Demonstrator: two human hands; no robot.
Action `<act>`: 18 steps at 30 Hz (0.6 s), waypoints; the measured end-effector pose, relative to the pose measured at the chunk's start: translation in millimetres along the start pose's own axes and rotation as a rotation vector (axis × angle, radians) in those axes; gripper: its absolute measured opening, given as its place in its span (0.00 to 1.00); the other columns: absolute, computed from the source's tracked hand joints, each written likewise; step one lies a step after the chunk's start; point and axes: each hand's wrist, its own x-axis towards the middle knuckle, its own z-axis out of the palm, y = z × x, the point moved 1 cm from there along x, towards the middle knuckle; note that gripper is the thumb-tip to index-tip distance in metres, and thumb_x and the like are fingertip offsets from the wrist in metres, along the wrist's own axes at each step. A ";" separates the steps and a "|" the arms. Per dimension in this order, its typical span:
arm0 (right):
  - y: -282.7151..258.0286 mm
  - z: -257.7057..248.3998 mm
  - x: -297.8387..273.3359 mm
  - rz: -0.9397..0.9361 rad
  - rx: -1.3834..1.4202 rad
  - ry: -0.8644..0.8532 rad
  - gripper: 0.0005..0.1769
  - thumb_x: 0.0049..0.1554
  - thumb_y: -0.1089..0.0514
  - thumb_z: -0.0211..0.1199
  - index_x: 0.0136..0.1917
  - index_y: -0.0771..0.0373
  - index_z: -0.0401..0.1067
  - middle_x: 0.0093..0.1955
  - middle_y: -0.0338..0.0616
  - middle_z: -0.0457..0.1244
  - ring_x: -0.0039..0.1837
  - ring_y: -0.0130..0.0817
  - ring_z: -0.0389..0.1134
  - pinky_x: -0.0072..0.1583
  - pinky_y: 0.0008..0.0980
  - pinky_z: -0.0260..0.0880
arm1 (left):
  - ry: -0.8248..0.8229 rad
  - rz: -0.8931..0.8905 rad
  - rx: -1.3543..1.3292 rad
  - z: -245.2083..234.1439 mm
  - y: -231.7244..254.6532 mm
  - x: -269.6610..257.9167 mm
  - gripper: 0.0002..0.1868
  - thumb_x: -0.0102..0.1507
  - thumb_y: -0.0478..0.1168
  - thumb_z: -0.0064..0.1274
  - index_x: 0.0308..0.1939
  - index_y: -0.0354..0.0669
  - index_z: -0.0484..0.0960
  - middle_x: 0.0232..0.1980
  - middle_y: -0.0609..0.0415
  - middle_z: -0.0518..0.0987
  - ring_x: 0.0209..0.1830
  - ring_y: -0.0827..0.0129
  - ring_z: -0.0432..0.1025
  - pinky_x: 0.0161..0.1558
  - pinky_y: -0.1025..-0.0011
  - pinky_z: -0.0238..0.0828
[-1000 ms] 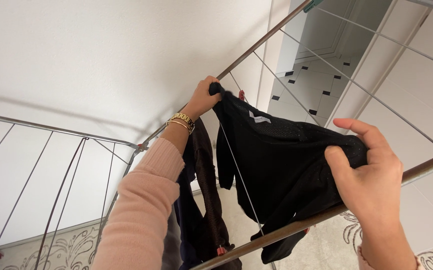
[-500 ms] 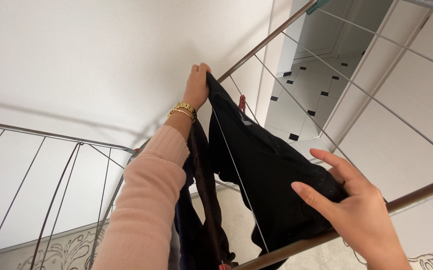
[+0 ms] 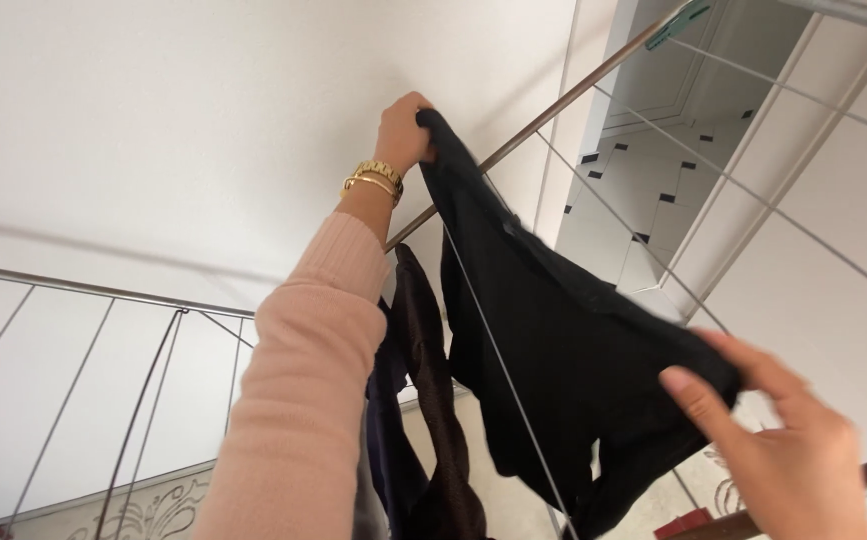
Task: The person takes dark garments from a red laundry basket and hangs them on a metal drying rack. They unfold each item, drape it over the rack bars, and use red clothespins to secure the garments in place.
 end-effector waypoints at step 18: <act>-42.5 -10.3 -5.7 -0.194 0.232 0.108 0.27 0.62 0.61 0.65 0.73 0.65 0.68 0.63 0.48 0.66 0.60 0.35 0.66 0.63 0.28 0.63 | -0.028 0.041 -0.315 -41.1 72.2 8.5 0.12 0.58 0.30 0.42 0.40 0.50 0.77 0.41 0.59 0.78 0.38 0.74 0.71 0.36 0.76 0.72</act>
